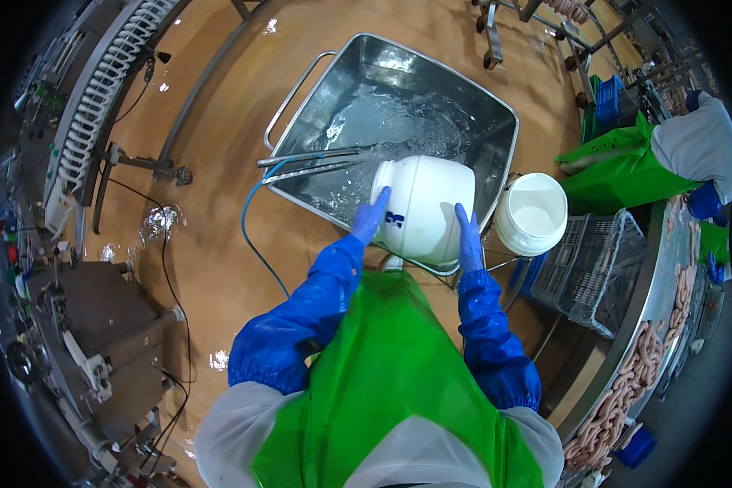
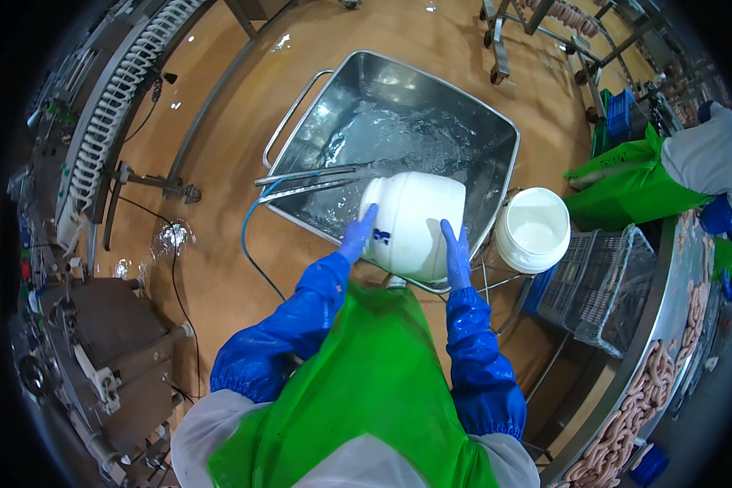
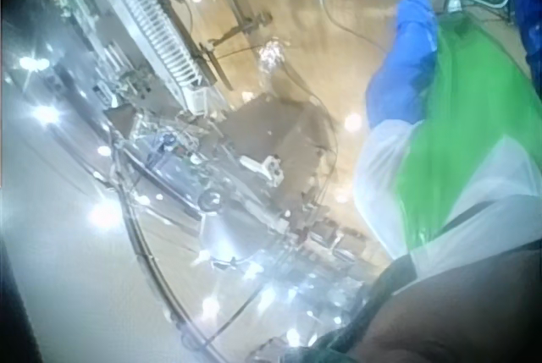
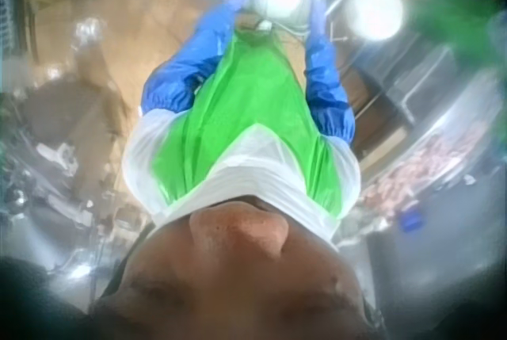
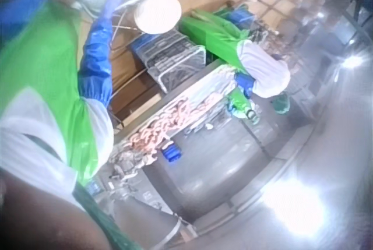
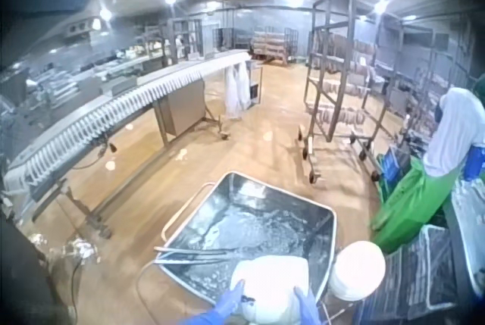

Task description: The person operates a sausage stuffer, guiding the casing as it fills and coiling the finished links on a stainless steel table. They then rinse a white bucket in a water trough and carry a green crate across the floor.

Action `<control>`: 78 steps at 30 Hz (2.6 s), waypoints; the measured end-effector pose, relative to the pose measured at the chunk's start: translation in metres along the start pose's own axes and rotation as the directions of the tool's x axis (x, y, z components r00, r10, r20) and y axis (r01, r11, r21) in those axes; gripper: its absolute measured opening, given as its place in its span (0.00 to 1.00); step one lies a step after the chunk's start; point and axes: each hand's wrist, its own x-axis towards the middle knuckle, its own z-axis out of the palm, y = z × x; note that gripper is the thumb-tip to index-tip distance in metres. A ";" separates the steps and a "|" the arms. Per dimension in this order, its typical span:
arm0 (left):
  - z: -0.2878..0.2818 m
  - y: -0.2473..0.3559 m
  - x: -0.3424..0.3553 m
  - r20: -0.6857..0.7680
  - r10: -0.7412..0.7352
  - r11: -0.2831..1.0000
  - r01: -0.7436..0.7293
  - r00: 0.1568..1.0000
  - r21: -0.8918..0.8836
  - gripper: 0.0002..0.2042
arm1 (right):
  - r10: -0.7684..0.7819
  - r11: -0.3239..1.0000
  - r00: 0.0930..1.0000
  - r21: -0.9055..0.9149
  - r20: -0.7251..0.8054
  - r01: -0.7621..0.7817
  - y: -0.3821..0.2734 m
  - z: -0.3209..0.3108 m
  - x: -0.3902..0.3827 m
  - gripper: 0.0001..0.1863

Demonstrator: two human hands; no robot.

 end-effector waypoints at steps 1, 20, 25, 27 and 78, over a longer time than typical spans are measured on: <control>0.014 0.002 0.018 0.081 0.018 0.991 -0.028 0.997 0.133 0.43 | -0.046 0.995 0.997 -0.091 -0.062 0.040 0.004 -0.002 0.016 0.36; 0.062 -0.119 0.188 -0.012 -0.332 0.869 0.310 0.943 0.386 0.48 | 0.424 0.875 0.873 -0.141 -0.242 -0.464 0.166 0.034 0.158 0.37; 0.092 -0.144 0.194 -0.068 -0.089 0.842 0.112 0.994 0.528 0.38 | 0.601 0.743 0.732 -0.112 -0.320 -0.659 0.285 0.002 0.161 0.40; 0.094 -0.144 0.191 -0.041 -0.047 0.739 0.062 0.998 0.671 0.34 | 0.659 0.705 0.730 -0.191 -0.180 -0.683 0.277 -0.005 0.166 0.44; 0.167 0.087 -0.139 0.650 -0.201 0.960 0.017 0.733 0.279 0.11 | 0.433 0.861 0.791 -0.062 -0.433 -0.505 -0.048 -0.247 -0.156 0.14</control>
